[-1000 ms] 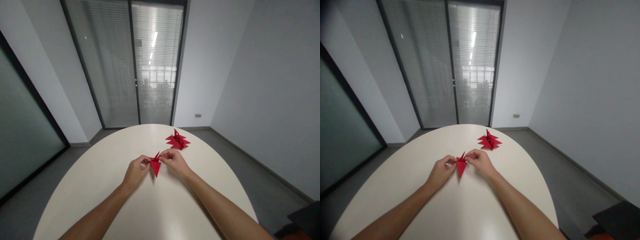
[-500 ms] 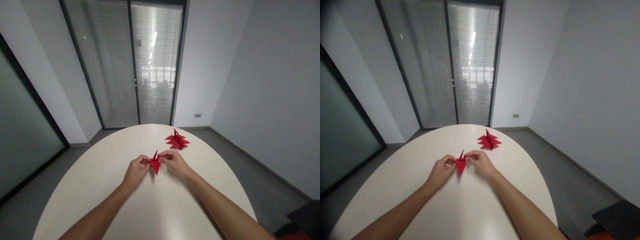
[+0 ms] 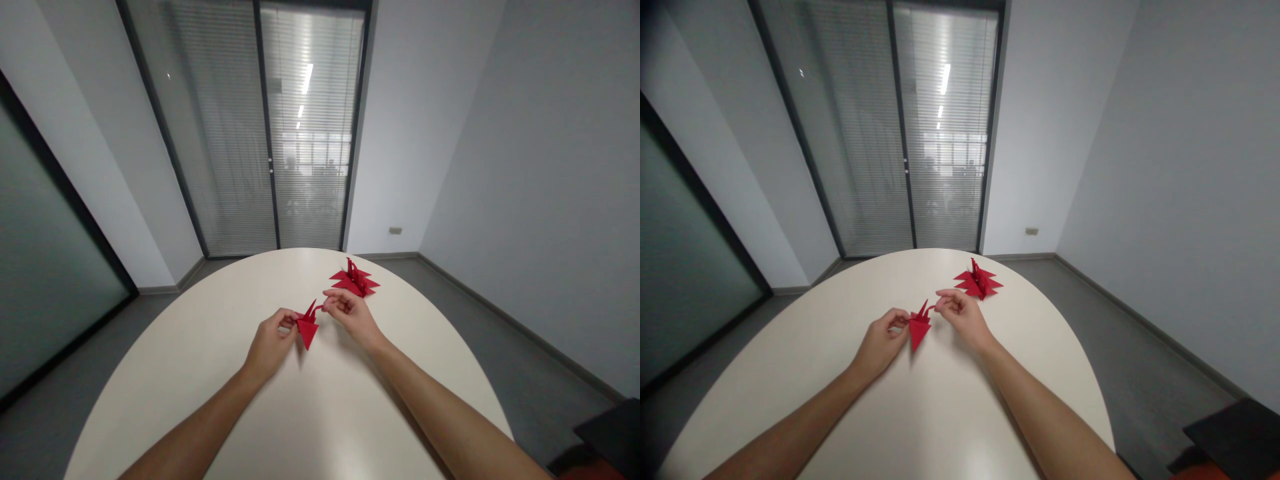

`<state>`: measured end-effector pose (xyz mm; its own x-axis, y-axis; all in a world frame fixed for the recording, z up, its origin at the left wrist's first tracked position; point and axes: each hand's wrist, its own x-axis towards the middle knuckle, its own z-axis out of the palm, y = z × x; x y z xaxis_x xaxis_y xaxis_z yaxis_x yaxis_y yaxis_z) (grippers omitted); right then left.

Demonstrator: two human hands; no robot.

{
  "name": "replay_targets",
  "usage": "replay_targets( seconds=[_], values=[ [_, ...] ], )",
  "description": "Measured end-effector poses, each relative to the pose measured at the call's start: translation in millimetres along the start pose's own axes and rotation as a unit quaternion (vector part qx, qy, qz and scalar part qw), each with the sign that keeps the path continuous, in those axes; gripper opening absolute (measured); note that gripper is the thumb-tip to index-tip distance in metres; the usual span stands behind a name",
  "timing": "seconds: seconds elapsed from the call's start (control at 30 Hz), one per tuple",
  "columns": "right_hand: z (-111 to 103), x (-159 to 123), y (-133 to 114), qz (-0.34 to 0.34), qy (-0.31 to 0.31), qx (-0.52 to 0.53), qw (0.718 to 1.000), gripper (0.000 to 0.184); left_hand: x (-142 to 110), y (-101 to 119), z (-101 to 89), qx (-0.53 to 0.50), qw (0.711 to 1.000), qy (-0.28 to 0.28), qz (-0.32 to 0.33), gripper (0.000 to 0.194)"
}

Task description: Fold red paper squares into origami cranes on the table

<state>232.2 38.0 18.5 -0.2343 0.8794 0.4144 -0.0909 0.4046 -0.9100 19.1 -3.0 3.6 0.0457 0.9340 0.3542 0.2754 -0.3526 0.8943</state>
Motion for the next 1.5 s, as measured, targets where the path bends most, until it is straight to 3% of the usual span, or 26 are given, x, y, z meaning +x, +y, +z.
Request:
replay_targets(
  seconds=[0.17, 0.27, 0.47, 0.6, 0.7, 1.17, 1.4, 1.5],
  values=[
    [4.4, 2.6, 2.9, 0.012, 0.042, 0.03, 0.999, 0.038, 0.2, -2.2, -0.5, 0.026, 0.999, -0.021, 0.014, 0.013],
    [5.3, 1.3, 2.9, -0.002, 0.035, 0.002, 0.999, 0.035, 0.8, -2.9, -1.0, 0.036, 0.999, -0.023, 0.022, 0.014],
    [7.4, -4.4, -6.5, -0.115, 0.052, -0.2, 0.972, 0.017, -0.2, -2.9, -0.2, 0.033, 0.999, -0.007, 0.022, 0.013],
    [9.6, -5.2, -9.7, -0.197, 0.059, -0.252, 0.945, 0.009, -1.2, -1.3, 0.9, 0.032, 0.999, -0.017, 0.019, 0.013],
    [11.1, -5.9, -11.0, -0.223, 0.06, -0.279, 0.932, 0.009, -1.8, 2.0, 1.2, 0.032, 0.999, -0.028, 0.023, 0.014],
    [3.4, -7.2, -12.7, -0.184, -0.048, -0.293, 0.937, 0.018, -0.5, 1.8, -1.6, 0.041, 0.998, -0.034, 0.032, 0.015],
    [9.5, -8.5, -12.1, -0.14, -0.016, -0.253, 0.957, 0.01, -2.9, 9.9, -2.8, 0.053, 0.996, -0.058, 0.04, 0.02],
    [12.7, -8.8, -13.6, -0.111, -0.024, -0.225, 0.968, 0.015, -3.2, 11.7, -3.0, 0.063, 0.994, -0.079, 0.047, 0.025]
  ],
)
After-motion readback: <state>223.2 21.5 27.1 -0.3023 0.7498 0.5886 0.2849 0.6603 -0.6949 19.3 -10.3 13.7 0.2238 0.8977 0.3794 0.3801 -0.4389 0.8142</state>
